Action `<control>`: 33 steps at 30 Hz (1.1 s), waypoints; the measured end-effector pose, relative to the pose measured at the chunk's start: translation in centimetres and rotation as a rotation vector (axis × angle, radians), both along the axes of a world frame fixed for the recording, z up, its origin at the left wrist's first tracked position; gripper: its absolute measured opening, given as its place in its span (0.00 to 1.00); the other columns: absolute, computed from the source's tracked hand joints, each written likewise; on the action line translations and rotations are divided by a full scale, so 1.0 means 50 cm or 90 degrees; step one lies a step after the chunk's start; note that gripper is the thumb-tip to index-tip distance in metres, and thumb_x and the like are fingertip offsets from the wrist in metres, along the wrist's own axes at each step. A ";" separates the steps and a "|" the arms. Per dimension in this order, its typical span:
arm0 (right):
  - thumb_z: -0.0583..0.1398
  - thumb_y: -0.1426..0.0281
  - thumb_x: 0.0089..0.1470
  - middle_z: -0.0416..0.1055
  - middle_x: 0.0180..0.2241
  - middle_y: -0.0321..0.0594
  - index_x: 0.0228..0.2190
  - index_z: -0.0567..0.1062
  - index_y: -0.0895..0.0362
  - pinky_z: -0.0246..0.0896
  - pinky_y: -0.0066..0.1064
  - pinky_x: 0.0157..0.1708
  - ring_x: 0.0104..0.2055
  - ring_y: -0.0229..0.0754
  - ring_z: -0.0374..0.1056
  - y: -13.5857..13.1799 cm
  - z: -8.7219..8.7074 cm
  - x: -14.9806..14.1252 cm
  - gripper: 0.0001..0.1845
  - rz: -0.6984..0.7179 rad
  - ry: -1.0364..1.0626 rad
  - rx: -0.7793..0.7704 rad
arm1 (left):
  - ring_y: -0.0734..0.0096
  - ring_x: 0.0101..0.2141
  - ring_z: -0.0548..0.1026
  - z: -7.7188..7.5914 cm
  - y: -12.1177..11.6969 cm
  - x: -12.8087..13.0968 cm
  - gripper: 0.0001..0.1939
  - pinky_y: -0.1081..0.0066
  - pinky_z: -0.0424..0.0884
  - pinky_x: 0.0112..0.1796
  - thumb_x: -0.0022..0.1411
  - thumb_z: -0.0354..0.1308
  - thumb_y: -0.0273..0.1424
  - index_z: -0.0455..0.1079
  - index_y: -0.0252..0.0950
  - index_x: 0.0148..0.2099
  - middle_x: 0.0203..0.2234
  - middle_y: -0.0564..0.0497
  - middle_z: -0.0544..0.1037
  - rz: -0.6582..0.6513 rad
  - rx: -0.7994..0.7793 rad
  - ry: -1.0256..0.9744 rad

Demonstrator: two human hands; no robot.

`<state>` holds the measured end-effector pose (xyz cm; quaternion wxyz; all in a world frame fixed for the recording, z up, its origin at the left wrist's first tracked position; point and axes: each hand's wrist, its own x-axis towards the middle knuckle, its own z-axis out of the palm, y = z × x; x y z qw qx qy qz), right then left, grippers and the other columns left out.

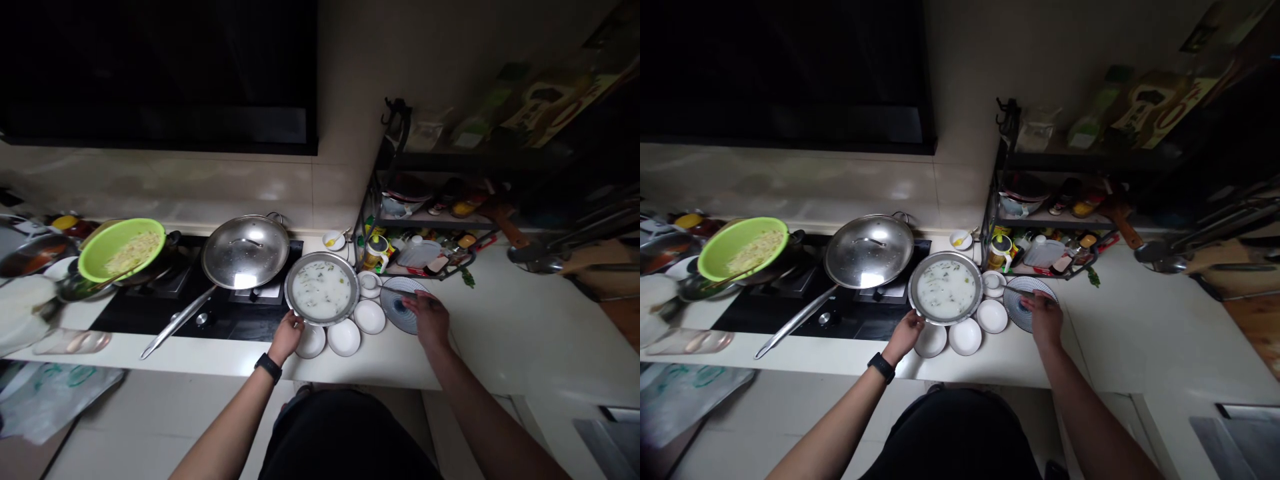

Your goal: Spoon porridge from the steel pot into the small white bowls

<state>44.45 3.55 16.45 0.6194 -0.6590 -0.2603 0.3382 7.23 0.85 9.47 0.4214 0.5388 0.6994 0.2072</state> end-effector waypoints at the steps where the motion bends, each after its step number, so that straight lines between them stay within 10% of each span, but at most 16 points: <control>1: 0.66 0.51 0.50 0.79 0.23 0.40 0.35 0.75 0.58 0.78 0.44 0.36 0.29 0.50 0.80 0.004 -0.005 0.003 0.22 0.006 -0.026 -0.011 | 0.56 0.66 0.64 0.003 0.001 0.001 0.09 0.64 0.59 0.62 0.62 0.55 0.26 0.76 0.35 0.40 0.61 0.38 0.73 -0.002 -0.002 0.000; 18: 0.54 0.65 0.63 0.79 0.49 0.45 0.45 0.81 0.51 0.69 0.46 0.57 0.53 0.51 0.74 -0.039 0.008 -0.022 0.17 0.440 -0.637 0.115 | 0.56 0.68 0.61 0.002 -0.001 0.008 0.07 0.65 0.58 0.63 0.61 0.57 0.27 0.76 0.35 0.40 0.62 0.36 0.72 0.021 -0.001 -0.001; 27: 0.52 0.62 0.67 0.80 0.46 0.48 0.43 0.80 0.53 0.71 0.48 0.55 0.51 0.51 0.75 -0.053 -0.012 -0.120 0.18 0.464 -0.539 0.143 | 0.56 0.67 0.63 0.004 0.000 0.005 0.08 0.65 0.60 0.62 0.61 0.56 0.26 0.76 0.35 0.39 0.59 0.38 0.75 0.006 0.008 -0.015; 33: 0.56 0.48 0.61 0.82 0.33 0.49 0.41 0.77 0.56 0.75 0.49 0.44 0.37 0.53 0.80 -0.050 -0.051 -0.138 0.25 0.317 -0.242 -0.029 | 0.56 0.67 0.61 0.005 -0.001 0.006 0.09 0.64 0.59 0.63 0.62 0.55 0.26 0.76 0.33 0.41 0.61 0.35 0.73 0.009 0.004 -0.009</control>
